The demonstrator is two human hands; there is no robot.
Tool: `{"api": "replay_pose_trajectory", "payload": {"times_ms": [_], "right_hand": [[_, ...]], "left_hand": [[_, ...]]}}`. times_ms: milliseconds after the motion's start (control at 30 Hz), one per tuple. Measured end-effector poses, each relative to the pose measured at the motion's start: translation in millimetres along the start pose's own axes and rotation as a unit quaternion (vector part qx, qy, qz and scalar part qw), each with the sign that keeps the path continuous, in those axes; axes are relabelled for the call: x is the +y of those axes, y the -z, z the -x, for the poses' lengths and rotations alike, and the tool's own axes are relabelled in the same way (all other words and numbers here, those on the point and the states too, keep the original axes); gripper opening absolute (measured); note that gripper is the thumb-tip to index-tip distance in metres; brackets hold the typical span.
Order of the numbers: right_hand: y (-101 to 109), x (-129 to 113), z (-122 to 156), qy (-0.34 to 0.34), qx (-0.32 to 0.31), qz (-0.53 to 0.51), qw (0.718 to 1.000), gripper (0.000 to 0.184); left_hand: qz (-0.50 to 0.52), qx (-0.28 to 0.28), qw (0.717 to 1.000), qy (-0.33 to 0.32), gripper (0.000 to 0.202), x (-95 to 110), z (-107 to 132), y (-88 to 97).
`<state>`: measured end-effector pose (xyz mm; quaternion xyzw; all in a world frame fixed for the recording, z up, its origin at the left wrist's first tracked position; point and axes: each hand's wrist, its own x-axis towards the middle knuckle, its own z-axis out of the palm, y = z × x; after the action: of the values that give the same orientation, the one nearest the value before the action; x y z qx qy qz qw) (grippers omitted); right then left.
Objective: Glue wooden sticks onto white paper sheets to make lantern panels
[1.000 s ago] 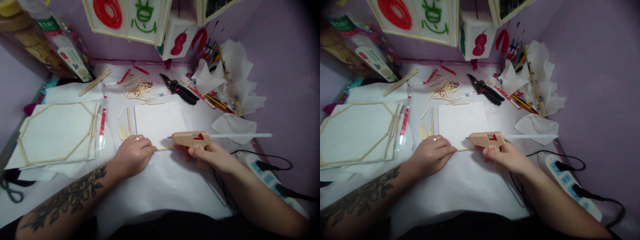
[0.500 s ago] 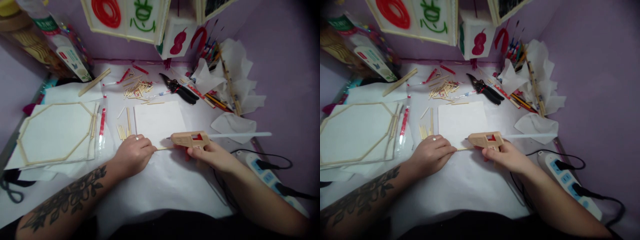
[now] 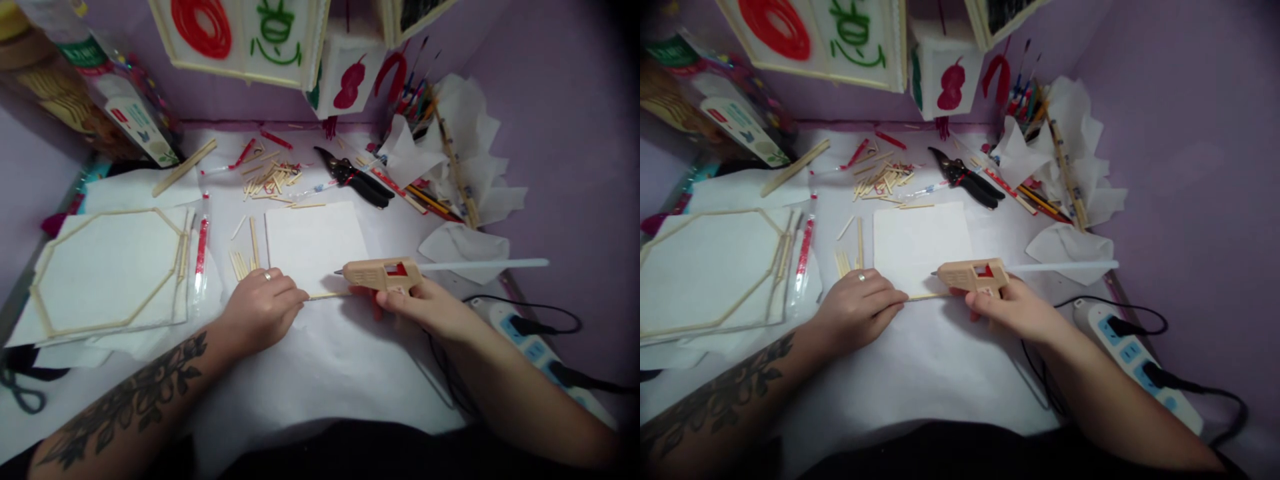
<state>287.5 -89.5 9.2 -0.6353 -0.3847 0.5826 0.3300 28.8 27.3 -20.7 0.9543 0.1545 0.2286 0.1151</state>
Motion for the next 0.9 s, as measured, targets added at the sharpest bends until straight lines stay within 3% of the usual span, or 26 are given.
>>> {"api": "replay_pose_trajectory", "payload": {"times_ms": [133,433,900], "right_hand": [[-1.8,-2.5,1.0,0.016,-0.001,0.002,1.000,0.047],[-3.2,1.1,1.5,-0.017,0.003,0.017,1.000,0.053],[-3.9,-0.9,1.8,-0.015,-0.007,0.028,0.999,0.053]], "left_hand": [[0.003,0.005,1.000,-0.004,0.014,0.5,-0.4,0.4],[-0.001,0.018,1.000,-0.012,0.014,1.4,-1.9,0.6],[-0.004,0.011,1.000,-0.016,0.016,1.4,-0.8,0.0]]}}
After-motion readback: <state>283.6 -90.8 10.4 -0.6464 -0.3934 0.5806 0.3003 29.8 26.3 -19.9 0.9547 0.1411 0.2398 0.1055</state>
